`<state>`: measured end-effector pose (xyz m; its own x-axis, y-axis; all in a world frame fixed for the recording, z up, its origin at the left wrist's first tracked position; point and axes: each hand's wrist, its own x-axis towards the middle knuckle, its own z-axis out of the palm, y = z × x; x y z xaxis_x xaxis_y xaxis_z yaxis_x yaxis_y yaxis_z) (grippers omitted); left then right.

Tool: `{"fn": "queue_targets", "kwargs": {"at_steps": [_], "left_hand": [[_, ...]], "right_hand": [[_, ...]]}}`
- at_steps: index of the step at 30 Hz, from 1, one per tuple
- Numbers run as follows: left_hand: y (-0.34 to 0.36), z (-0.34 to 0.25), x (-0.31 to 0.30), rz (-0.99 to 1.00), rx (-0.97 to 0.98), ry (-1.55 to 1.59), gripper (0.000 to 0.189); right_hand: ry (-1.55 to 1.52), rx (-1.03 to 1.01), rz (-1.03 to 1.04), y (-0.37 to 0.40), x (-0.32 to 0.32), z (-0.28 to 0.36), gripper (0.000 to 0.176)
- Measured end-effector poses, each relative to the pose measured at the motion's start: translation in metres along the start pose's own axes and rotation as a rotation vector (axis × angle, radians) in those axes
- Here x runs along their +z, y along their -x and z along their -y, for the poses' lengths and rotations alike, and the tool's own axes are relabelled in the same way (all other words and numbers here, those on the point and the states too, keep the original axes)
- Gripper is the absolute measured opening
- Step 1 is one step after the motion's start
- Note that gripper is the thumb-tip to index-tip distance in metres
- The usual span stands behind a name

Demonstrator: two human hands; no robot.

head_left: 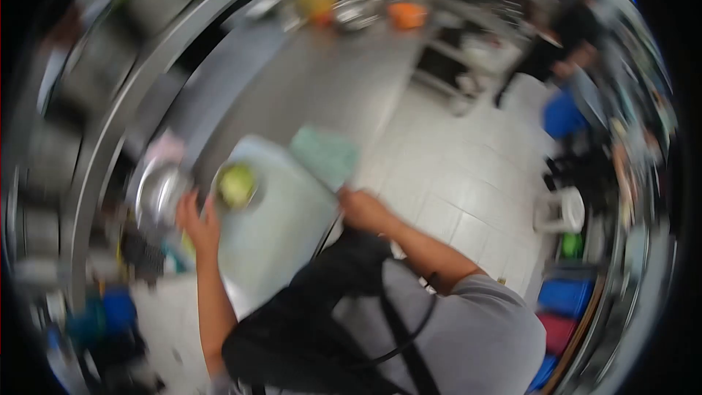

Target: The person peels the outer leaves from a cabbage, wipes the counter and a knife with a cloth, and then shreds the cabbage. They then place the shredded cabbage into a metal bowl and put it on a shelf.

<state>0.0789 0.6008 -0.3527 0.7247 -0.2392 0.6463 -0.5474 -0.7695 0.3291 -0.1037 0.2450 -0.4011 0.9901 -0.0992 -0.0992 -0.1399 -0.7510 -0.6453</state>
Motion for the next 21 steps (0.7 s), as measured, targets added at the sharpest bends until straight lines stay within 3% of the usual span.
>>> {"fn": "queue_targets", "kwargs": {"at_steps": [1,2,6,10,12,13,15,16,18,21], "left_hand": [[0.004,0.007,-0.016,0.034,-0.021,-0.101,0.037],[0.015,0.022,-0.026,0.0,-0.013,-0.193,0.038],[0.042,0.032,-0.065,-0.108,-0.103,-0.179,0.033],[0.062,0.035,-0.064,-0.07,-0.185,-0.189,0.039],[0.068,0.031,-0.06,0.05,-0.303,-0.198,0.062],[0.066,0.025,-0.057,0.046,-0.306,-0.206,0.062],[0.061,0.021,-0.051,0.222,-0.469,-0.168,0.094],[0.058,0.026,-0.052,0.215,-0.471,-0.172,0.094],[0.055,0.036,-0.055,0.388,-0.512,-0.086,0.11],[0.057,0.04,-0.055,0.364,-0.519,-0.065,0.103]], "right_hand": [[0.02,-0.155,-0.019,-0.001,0.012,-0.021,0.018],[-0.055,-0.187,-0.062,-0.003,0.008,-0.017,0.017],[-0.025,0.039,0.025,-0.008,-0.027,0.02,0.028],[-0.021,-0.009,0.031,-0.02,-0.037,0.017,0.028],[0.001,0.042,0.062,-0.019,-0.036,0.024,0.028],[0.002,0.061,0.085,-0.021,-0.039,0.029,0.027],[0.003,0.023,0.073,-0.022,-0.038,0.028,0.027],[0.005,-0.007,0.056,-0.023,-0.038,0.028,0.026],[0.007,-0.009,0.074,-0.024,-0.04,0.03,0.026],[0.006,-0.006,0.091,-0.024,-0.04,0.028,0.025]]}}
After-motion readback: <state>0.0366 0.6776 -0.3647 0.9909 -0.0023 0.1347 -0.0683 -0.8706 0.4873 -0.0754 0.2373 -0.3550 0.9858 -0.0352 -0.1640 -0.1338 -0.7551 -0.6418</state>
